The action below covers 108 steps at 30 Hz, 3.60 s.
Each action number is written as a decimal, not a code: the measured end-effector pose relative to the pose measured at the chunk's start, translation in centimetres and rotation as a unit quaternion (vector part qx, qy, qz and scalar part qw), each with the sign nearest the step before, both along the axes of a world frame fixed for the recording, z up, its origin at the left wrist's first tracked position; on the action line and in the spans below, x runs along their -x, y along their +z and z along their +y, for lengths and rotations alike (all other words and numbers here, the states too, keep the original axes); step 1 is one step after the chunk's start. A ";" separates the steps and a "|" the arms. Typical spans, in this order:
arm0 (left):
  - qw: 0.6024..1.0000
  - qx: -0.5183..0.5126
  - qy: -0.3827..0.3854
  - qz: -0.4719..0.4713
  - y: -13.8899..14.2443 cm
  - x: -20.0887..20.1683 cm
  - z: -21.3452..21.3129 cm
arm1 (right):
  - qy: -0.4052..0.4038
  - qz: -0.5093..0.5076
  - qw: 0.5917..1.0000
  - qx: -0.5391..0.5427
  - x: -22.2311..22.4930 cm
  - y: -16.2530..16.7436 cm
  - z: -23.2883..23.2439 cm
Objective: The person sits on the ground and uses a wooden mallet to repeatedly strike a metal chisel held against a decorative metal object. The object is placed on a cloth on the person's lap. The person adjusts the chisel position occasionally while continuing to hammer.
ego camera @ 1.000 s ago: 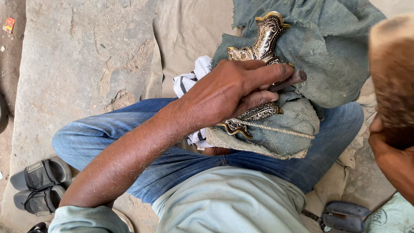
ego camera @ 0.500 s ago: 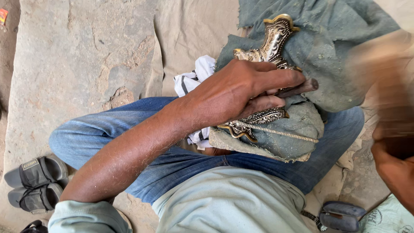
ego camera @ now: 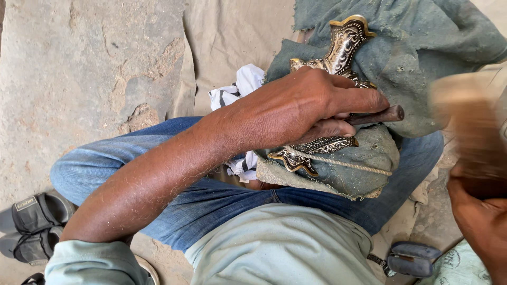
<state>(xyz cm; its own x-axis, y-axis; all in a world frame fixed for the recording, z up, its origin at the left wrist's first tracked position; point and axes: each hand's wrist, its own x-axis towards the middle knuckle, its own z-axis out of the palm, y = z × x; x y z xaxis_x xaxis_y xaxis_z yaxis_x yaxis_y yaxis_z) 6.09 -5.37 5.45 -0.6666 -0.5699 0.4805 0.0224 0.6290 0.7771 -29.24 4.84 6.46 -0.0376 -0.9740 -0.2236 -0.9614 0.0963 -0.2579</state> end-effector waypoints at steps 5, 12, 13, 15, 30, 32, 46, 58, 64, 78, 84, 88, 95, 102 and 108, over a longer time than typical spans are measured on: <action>0.998 0.004 -0.003 -0.056 0.3 0.2 -0.4 | 0.055 0.083 0.995 -0.012 -2.6 1.3 0.0; 0.998 0.018 -0.013 -0.051 0.8 0.7 -0.8 | 0.012 -0.097 0.994 0.057 -1.8 0.7 0.7; 0.999 0.024 -0.020 -0.034 0.8 0.6 -0.9 | -0.038 -0.204 0.975 0.078 -1.5 0.1 1.1; 0.999 0.022 -0.021 -0.035 1.0 0.4 -0.9 | -0.039 -0.210 0.970 0.112 -0.9 -0.9 1.6; 0.994 0.020 -0.033 -0.100 1.1 0.4 -1.3 | -0.027 -0.229 0.965 0.121 0.6 -3.1 4.1; 0.992 0.017 -0.032 -0.123 1.0 0.7 -1.3 | -0.037 -0.255 0.957 0.134 0.4 -3.1 4.2; 0.992 0.037 -0.039 -0.110 1.2 0.7 -1.4 | -0.037 -0.251 0.953 0.165 -2.7 -0.6 2.7; 0.990 0.051 -0.032 -0.130 1.3 1.0 -1.4 | -0.052 -0.247 0.947 0.198 -2.8 -0.4 3.5; 0.997 0.077 -0.006 -0.031 1.8 0.2 -1.1 | -0.088 -0.269 0.945 0.162 -3.7 0.2 3.7; 0.948 -0.095 0.302 -0.027 -0.5 0.6 4.1 | -0.042 -0.295 0.954 0.040 1.1 -2.6 -0.9; 0.937 -0.044 0.346 -0.031 -0.4 1.5 5.8 | 0.122 0.125 0.981 0.088 14.8 -16.1 -8.6; 0.926 -0.094 0.363 -0.040 -0.7 1.7 5.7 | 0.130 0.170 0.976 0.046 13.9 -16.7 -10.7; 0.939 -0.065 0.334 -0.041 -1.0 1.4 5.7 | 0.177 0.094 0.977 0.069 2.5 -4.7 -10.1; 0.946 -0.069 0.311 -0.055 -0.9 1.2 5.3 | 0.271 -0.048 0.948 0.159 -5.5 5.2 -9.4; 0.953 -0.060 0.294 -0.046 -0.8 0.9 5.2 | 0.300 -0.081 0.937 0.161 -5.9 5.3 -9.4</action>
